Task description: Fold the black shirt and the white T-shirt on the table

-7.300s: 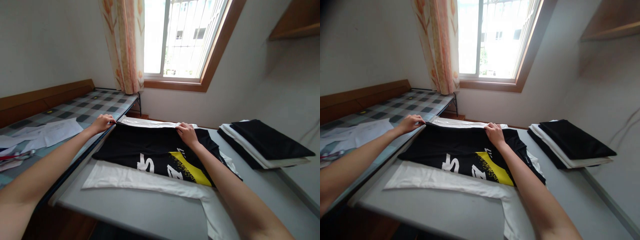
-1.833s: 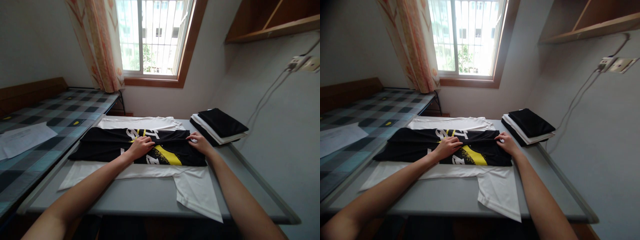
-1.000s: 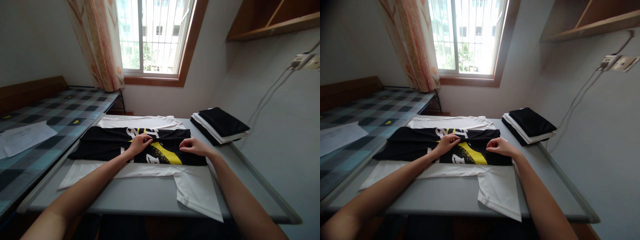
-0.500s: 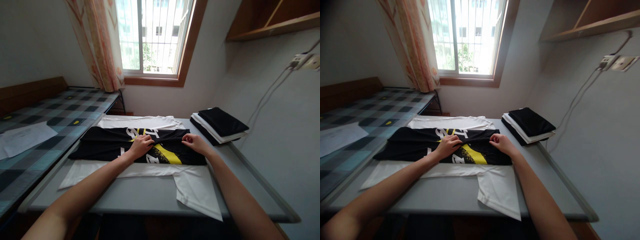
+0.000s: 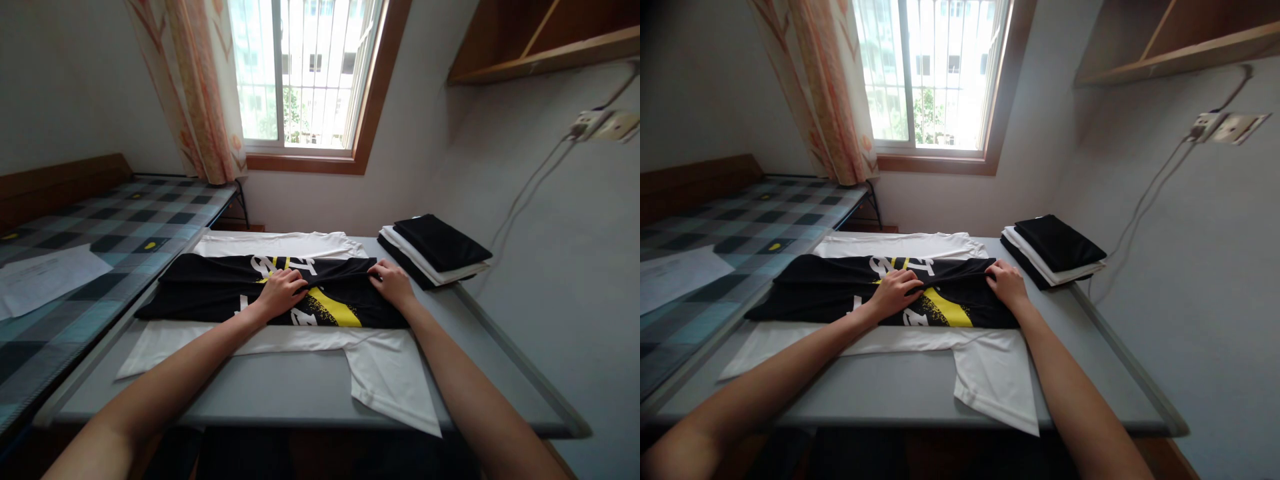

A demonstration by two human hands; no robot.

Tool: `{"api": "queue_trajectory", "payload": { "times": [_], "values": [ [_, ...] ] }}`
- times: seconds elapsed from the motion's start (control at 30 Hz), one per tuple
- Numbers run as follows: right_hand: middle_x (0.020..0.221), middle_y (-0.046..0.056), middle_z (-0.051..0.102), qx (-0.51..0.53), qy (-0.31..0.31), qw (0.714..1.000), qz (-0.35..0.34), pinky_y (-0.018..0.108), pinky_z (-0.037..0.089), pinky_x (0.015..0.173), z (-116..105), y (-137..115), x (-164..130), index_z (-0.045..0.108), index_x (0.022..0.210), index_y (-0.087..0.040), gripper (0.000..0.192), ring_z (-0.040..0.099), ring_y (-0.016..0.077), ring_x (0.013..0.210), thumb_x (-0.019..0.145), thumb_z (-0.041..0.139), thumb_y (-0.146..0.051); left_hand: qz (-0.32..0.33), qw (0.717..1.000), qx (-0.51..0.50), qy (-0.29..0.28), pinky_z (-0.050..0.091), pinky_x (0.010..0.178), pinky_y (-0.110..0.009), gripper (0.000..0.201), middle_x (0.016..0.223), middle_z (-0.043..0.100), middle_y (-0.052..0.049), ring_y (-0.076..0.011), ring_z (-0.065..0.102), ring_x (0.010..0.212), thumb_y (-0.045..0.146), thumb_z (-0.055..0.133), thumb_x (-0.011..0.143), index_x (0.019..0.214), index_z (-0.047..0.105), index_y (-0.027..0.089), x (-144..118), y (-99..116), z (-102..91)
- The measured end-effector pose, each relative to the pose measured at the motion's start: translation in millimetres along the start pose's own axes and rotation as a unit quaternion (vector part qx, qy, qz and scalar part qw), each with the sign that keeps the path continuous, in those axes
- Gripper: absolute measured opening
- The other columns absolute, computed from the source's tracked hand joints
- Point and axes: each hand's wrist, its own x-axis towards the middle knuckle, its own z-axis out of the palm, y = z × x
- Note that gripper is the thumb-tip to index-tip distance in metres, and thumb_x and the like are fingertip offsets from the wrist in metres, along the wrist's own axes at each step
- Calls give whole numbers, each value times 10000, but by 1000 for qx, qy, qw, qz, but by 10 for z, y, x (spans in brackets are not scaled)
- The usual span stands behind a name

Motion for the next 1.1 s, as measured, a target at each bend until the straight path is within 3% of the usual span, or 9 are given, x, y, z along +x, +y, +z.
{"api": "queue_trajectory", "payload": {
  "times": [0.13,0.27,0.43,0.63,0.73,0.9,1.03,1.1],
  "values": [
    [998,85,660,-40,9,997,-58,376,387,829,-15,-33,-4,705,959,-216,167,581,259,942,836,593,-219,-11,1000,-5,-9,451,767,-339,165,923,670,-56,-197,595,847,323,611,903,968,720,216,1,7,-7],
    [983,95,665,-61,3,995,-74,398,359,850,-27,-52,-7,712,927,-211,143,559,276,948,853,590,-222,-11,1000,-15,-8,447,764,-338,159,925,664,-61,-202,592,852,311,621,897,972,721,212,-1,8,-3],
    [1073,116,644,-59,13,991,-121,390,359,868,-35,-83,0,714,1048,-209,217,527,283,1010,864,599,-213,-5,1000,-13,-8,450,769,-337,158,933,666,-60,-200,591,852,309,619,902,970,721,210,-4,0,8],
    [982,104,664,-60,19,989,-135,387,359,844,-39,-83,11,736,901,-198,185,533,267,956,895,551,-200,-4,1000,-12,-15,463,764,-327,162,922,669,-58,-194,601,849,301,606,910,969,721,204,-1,10,2],
    [958,94,666,-41,-13,989,-140,378,376,835,-18,-63,14,727,853,-203,154,550,257,937,869,573,-193,7,999,-24,-36,471,778,-315,181,939,664,-60,-185,606,853,288,573,928,1008,717,211,3,-24,-28],
    [950,93,665,-10,-38,989,-139,375,415,854,16,-29,3,720,877,-193,171,576,246,905,861,550,-203,39,994,-58,-89,482,778,-290,211,950,666,-58,-171,617,850,263,538,938,1045,716,225,-84,-298,-192],
    [958,96,661,40,-6,991,-131,391,430,879,-16,-65,-7,700,978,-193,207,577,252,919,867,539,-261,-9,991,-73,-108,487,776,-275,221,904,668,-54,-164,620,837,268,514,933,976,728,229,-345,-658,-473],
    [908,92,654,65,11,991,-119,383,435,864,-50,-133,3,684,937,-190,195,580,242,883,883,522,-286,-42,990,-72,-116,492,786,-284,222,914,674,-60,-173,622,845,277,518,922,967,729,227,-528,-846,-642]
  ]
}}
